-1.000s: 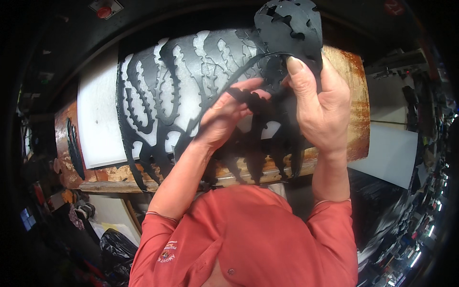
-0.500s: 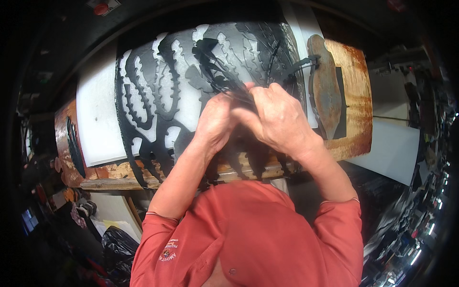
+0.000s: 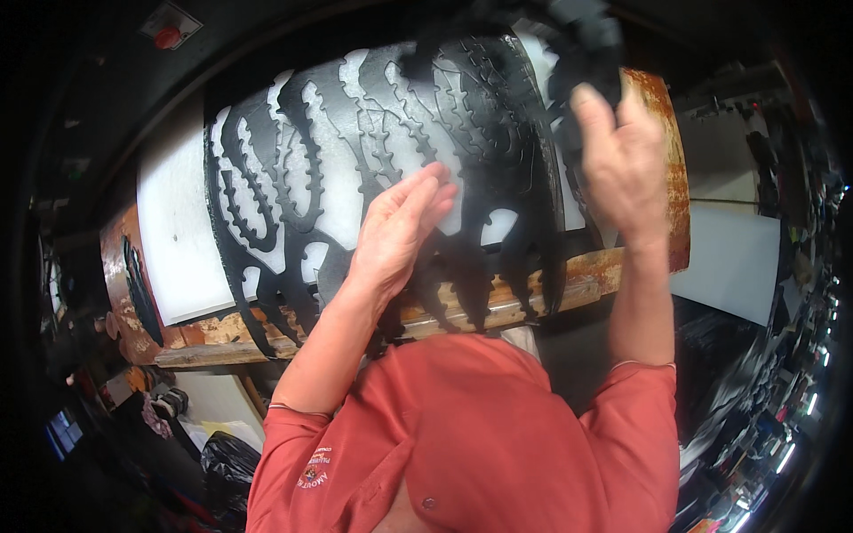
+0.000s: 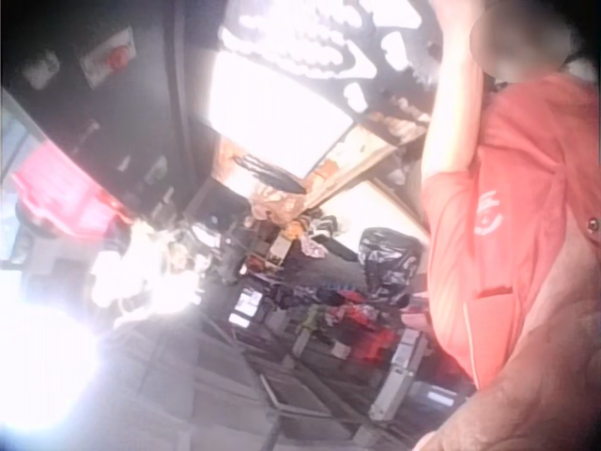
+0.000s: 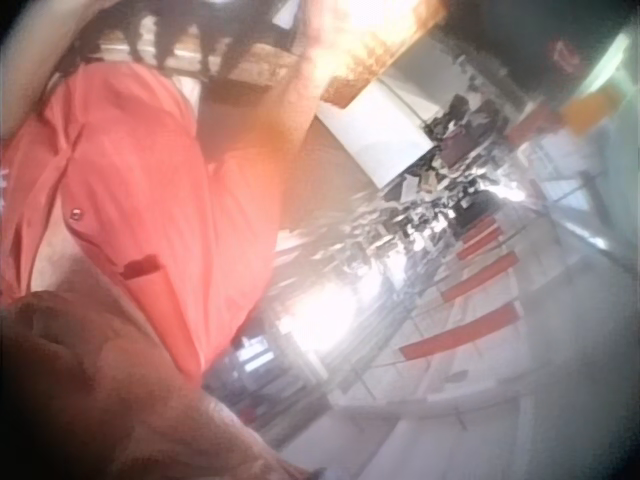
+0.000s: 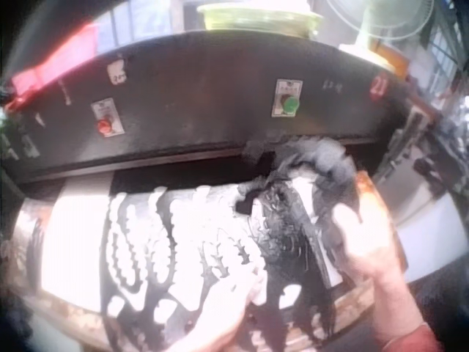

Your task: The person repeatedly feeds a large black rubber sheet with a patterned cutout through a roller press, then manually peels away the cutout trim pieces from the sheet. The person handles the sheet and trim by hand, separating the pieces and setting them aside.

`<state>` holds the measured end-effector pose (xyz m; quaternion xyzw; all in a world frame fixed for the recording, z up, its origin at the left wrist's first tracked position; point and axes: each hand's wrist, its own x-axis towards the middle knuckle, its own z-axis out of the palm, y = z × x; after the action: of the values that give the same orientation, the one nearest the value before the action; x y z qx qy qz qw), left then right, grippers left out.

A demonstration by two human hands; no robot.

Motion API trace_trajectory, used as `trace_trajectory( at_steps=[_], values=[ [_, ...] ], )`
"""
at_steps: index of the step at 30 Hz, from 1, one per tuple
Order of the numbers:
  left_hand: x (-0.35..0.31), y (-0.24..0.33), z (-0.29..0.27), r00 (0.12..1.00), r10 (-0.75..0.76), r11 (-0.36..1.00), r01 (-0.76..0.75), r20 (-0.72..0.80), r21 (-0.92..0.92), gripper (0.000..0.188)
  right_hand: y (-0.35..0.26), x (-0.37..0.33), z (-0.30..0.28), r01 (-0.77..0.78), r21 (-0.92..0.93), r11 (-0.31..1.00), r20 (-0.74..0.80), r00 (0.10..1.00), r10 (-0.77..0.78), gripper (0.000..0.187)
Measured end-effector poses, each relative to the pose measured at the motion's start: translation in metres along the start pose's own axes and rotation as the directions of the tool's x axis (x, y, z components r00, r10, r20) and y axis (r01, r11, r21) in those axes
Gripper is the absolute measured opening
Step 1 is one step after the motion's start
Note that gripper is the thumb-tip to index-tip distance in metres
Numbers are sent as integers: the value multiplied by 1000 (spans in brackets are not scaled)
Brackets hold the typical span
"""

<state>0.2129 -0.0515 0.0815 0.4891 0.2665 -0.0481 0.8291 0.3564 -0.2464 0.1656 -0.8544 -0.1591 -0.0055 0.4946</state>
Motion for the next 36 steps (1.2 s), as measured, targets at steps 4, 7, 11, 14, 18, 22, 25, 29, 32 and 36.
trace_trajectory(
  at_steps=[4,7,11,14,18,22,25,29,32,36],
  values=[
    [0,4,6,998,-67,991,68,12,-118,65,2,16,-20,225,-271,936,-117,958,-264,28],
    [11,12,4,994,-99,995,99,34,19,69,23,19,1,348,-630,695,19,901,-434,27],
    [22,20,4,990,-66,987,46,123,154,74,58,-7,47,502,-540,675,326,865,-382,10],
    [19,16,14,997,-66,996,68,46,-49,72,73,-19,63,542,-510,669,340,841,-422,11],
    [20,12,24,999,-35,991,30,-36,-132,68,78,-22,65,526,-470,709,316,850,-421,16],
    [34,7,23,998,-58,981,53,-18,-188,61,77,-20,69,570,-435,697,328,821,-467,19],
    [44,-1,16,995,-102,946,97,0,-309,53,76,-18,71,558,-405,725,311,829,-464,25],
    [60,-14,11,984,-104,886,158,144,-435,46,79,-12,70,419,-370,829,282,901,-330,29],
    [62,-19,13,985,-97,865,155,144,-477,51,83,-9,72,317,-294,902,262,934,-243,31],
    [44,-20,17,999,28,972,-33,-24,-231,52,88,-7,71,255,-202,946,204,955,-214,29]
  ],
)
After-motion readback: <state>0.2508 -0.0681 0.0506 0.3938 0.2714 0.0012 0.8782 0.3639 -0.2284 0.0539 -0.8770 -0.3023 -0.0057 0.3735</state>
